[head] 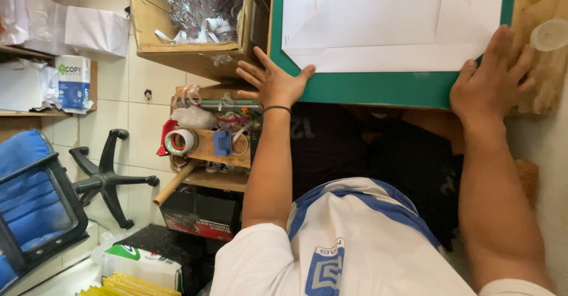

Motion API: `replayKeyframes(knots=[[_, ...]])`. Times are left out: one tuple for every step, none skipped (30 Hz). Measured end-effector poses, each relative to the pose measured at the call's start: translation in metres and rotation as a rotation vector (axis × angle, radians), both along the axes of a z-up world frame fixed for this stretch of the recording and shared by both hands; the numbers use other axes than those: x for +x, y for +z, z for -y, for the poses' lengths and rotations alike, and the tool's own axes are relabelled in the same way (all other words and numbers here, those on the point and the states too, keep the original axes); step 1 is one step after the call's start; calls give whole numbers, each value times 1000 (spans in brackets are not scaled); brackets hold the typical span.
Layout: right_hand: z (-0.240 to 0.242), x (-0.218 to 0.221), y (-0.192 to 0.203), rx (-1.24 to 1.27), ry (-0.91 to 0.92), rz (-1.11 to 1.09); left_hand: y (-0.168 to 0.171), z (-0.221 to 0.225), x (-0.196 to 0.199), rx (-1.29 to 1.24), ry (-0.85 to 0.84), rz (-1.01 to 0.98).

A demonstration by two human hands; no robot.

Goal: The person folds white paper sheets by hand on a green surface, pressing the creases down with their fingers.

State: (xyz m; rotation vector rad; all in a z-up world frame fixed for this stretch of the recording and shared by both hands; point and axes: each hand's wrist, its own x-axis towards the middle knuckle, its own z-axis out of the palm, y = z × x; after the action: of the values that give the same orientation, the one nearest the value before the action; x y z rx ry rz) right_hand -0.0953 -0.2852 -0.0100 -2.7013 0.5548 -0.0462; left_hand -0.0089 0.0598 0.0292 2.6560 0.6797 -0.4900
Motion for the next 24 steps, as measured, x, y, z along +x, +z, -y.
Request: replayKeyframes(knots=[[3, -3, -6, -19, 14, -4, -4, 0, -1, -2, -3, 2], [6, -1, -7, -38, 29, 4, -3, 1, 0, -35, -1, -10], [9, 0, -7, -40, 28, 17, -2, 2, 2, -68, 0, -22], [9, -1, -10, -74, 46, 76, -3, 2, 3, -67, 1, -15], [11, -1, -14, -108, 64, 134, -6, 2, 4, -43, -67, 20], [13, -2, -19, -103, 56, 148, -8, 2, 10, -14, -144, 63], [14, -5, -25, -81, 55, 204, -9, 0, 17, -8, -151, 76], [17, -10, -28, -60, 57, 244, -8, -3, 16, -10, -185, 54], [20, -12, -31, -57, 52, 243, -8, -6, 16, -12, -220, 31], [22, -12, -35, -95, 66, 319, -10, -8, 16, -10, -214, 25], [21, -12, -39, -133, 81, 396, -13, -11, 18, -6, -211, 19], [21, -11, -40, -133, 87, 401, -13, -12, 23, -4, -206, 24], [18, -15, -37, -183, 111, 469, -15, -11, 22, -5, -199, 29], [13, -16, -33, -173, 134, 503, -16, -9, 20, 36, -427, 192], [6, -17, -26, -163, 158, 536, -16, -7, 19, 80, -653, 358], [-6, -16, -19, -70, 216, 501, -13, -6, 17, 83, -648, 358], [-20, -15, -9, 25, 267, 461, -10, -5, 14, 58, -659, 411], [-38, -14, -1, 143, 338, 393, -8, -4, 9, 33, -675, 461], [-56, -14, 8, 160, 408, 340, -8, 0, 3, 35, -676, 458], [-74, -13, 16, 178, 474, 292, -8, 6, -3, 27, -571, 346], [-88, -10, 24, 181, 469, 296, -11, 13, -13, 21, -464, 236], [-100, -8, 31, 258, 528, 301, -17, 27, -32, -21, -515, 349], [-107, -5, 36, 334, 586, 307, -25, 45, -51, -64, -567, 463], [-110, 0, 37, 341, 588, 307, -31, 67, -71, -250, -705, 534]])
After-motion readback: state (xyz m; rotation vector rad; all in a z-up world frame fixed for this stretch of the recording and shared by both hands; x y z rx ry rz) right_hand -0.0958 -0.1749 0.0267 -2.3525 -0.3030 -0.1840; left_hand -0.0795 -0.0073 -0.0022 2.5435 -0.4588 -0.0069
